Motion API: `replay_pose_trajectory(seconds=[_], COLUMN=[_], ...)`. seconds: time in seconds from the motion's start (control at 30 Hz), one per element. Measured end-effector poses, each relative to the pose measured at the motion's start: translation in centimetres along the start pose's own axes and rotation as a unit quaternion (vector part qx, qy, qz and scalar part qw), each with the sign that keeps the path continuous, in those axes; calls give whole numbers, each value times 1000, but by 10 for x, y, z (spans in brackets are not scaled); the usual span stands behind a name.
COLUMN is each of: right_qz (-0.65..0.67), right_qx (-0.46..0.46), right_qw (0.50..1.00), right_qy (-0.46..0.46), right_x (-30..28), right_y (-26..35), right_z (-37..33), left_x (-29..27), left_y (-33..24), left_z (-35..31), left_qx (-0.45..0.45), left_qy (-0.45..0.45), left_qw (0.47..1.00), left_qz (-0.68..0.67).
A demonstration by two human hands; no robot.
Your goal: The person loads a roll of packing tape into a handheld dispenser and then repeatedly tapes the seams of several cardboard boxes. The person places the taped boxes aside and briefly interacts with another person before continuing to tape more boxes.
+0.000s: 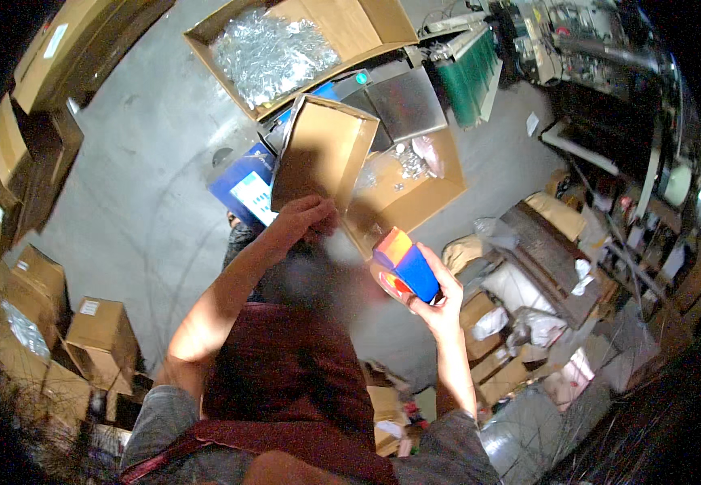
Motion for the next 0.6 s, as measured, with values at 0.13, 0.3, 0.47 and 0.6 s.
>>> replay_pose_trajectory(seconds=[0.13, 0.3, 0.47, 0.6], right_qz=[-52, -170, -287, -319], right_qx=[-1, -48, -108, -113], right_qw=[997, 977, 937, 918], right_qy=[50, 120, 168, 204], right_x=[-4, -3, 1, 6], right_y=[17, 36, 56, 61], right_z=[20, 51, 80, 94], left_x=[33, 43, 38, 37], left_y=[2, -24, -31, -16], left_z=[4, 7, 19, 42], left_qx=[-23, 8, 112, 201], left_qy=[114, 117, 87, 52], left_qw=[989, 989, 989, 977], left_qz=[-88, -85, -52, -50])
Point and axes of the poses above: each hand's wrist, its own z-axis towards the middle knuckle, its own x-axis out of the palm, y = z × x, the point moved 8 cm from there along z, towards the middle knuckle, and after that the axes turned 4 degrees about y, right-handed, at the moved point
